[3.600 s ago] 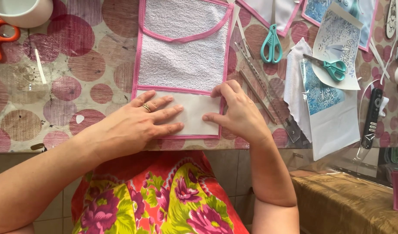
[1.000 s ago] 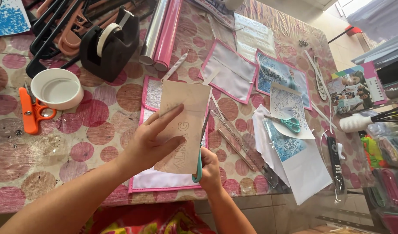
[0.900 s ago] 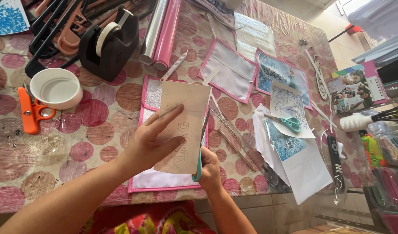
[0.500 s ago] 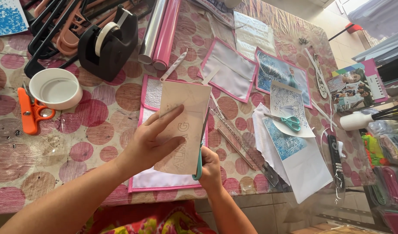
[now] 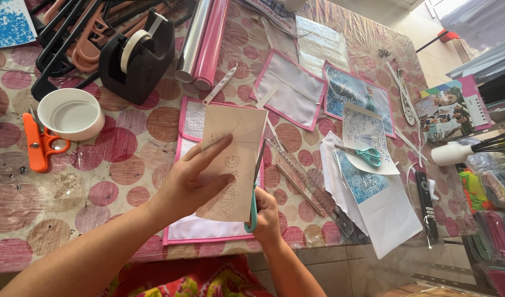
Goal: The person measures and marks a piece of paper with a ruler and pencil, then cuts it with scissors. They place the cut paper onto a pink-bordered fabric item, measure it again, and repeat the cutting process to fit the paper into the designated area.
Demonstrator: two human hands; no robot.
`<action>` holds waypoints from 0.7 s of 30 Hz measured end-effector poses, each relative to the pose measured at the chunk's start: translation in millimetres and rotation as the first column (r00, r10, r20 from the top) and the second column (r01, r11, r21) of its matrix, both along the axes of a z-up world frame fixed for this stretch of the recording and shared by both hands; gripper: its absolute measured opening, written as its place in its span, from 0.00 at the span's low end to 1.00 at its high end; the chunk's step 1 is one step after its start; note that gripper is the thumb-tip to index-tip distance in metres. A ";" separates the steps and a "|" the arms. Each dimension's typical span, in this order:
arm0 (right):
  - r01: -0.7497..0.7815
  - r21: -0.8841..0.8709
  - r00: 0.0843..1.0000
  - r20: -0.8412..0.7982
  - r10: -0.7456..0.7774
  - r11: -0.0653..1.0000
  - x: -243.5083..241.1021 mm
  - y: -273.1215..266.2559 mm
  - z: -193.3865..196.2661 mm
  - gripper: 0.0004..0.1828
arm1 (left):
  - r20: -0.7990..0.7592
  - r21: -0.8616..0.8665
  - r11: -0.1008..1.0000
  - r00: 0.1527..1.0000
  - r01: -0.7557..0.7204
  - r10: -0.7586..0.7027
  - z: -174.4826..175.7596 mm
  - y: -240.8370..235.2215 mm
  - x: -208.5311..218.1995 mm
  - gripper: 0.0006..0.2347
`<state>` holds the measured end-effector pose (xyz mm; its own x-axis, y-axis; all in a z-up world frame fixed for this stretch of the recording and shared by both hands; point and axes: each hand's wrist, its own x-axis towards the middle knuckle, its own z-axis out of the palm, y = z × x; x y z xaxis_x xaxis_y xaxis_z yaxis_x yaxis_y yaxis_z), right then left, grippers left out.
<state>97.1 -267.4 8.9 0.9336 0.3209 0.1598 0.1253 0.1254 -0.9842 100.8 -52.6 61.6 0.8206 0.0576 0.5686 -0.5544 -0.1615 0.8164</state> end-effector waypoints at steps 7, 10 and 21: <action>0.014 -0.008 0.999 0.033 -0.014 1.000 -1.1 -2.2 -3.3 0.10 | -0.011 0.009 1.000 1.000 -0.012 0.012 -0.6 -1.4 -1.9 0.30; 0.030 -0.019 0.999 0.033 -0.029 0.999 1.2 -8.9 -19.8 0.10 | -0.011 0.003 1.000 1.000 -0.013 0.013 -3.0 -1.6 -1.3 0.30; 0.084 -0.130 0.996 -0.014 -0.087 0.988 -5.5 -2.2 -2.6 0.09 | -0.095 0.058 0.996 0.994 0.067 -0.062 -4.9 0.7 -5.5 0.30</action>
<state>91.7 -269.6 6.3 0.9610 0.2565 0.1039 0.1109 -0.0130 -0.9937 95.3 -51.9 56.7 0.8711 -0.0298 0.4903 -0.4872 -0.1792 0.8547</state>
